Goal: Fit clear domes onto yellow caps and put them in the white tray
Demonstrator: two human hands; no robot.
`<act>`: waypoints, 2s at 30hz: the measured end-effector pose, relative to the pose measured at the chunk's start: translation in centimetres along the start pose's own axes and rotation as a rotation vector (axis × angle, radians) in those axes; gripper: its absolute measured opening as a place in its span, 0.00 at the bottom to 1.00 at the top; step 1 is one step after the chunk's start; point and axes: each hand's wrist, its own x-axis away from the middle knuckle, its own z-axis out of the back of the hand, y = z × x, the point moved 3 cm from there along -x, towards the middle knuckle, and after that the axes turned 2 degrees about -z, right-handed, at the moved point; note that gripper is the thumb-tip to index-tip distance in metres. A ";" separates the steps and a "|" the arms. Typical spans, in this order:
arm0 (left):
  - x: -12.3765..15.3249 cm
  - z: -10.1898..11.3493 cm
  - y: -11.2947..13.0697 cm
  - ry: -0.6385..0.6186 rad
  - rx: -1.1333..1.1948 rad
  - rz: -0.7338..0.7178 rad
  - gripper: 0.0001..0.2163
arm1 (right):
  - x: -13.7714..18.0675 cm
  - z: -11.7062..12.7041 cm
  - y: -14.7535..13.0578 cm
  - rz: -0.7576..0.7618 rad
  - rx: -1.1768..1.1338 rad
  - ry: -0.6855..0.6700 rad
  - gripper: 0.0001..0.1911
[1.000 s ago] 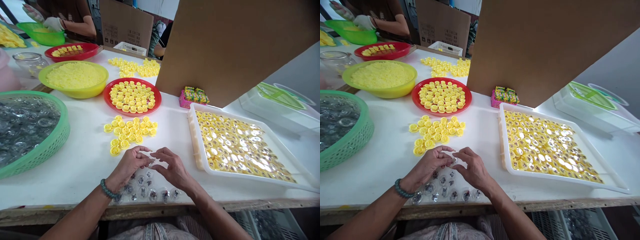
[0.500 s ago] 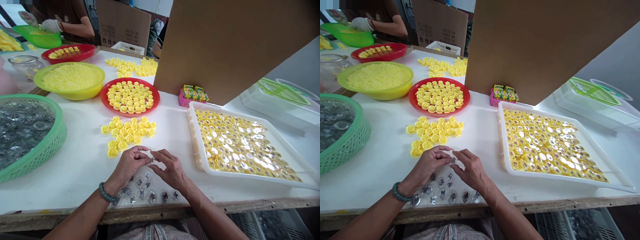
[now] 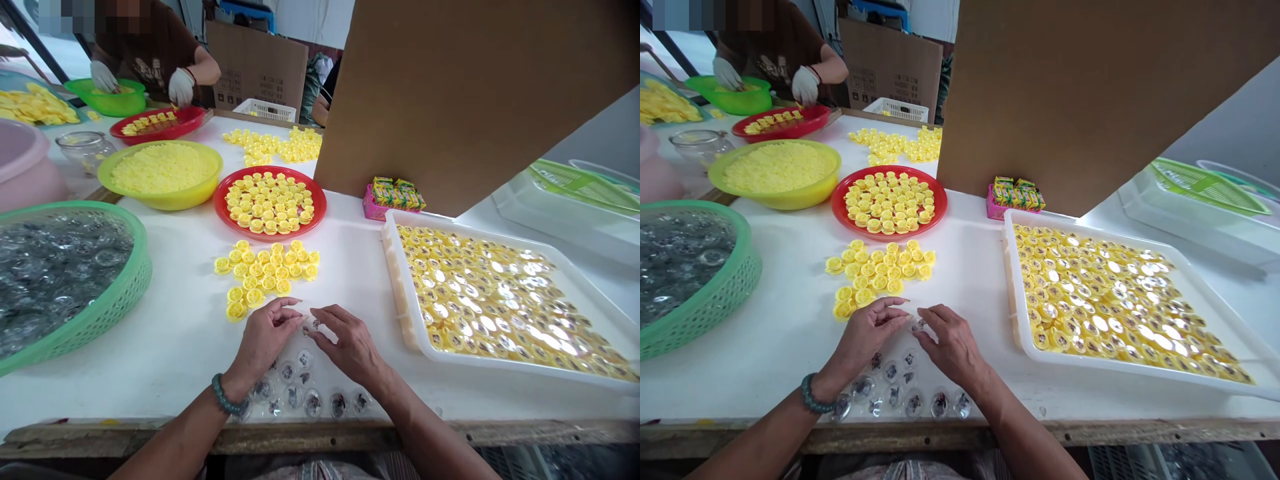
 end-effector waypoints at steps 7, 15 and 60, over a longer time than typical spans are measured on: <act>-1.2 3.5 2.6 0.242 -0.791 -0.394 0.07 | -1.5 -0.6 0.9 -0.077 -0.121 -0.069 0.16; -0.1 3.4 1.3 0.110 -0.902 -0.368 0.11 | -0.5 -0.9 -1.0 0.043 -0.135 -0.265 0.15; -2.3 -1.0 -0.6 -0.194 -0.477 -0.325 0.09 | -1.9 0.2 0.1 -0.142 0.047 -0.120 0.14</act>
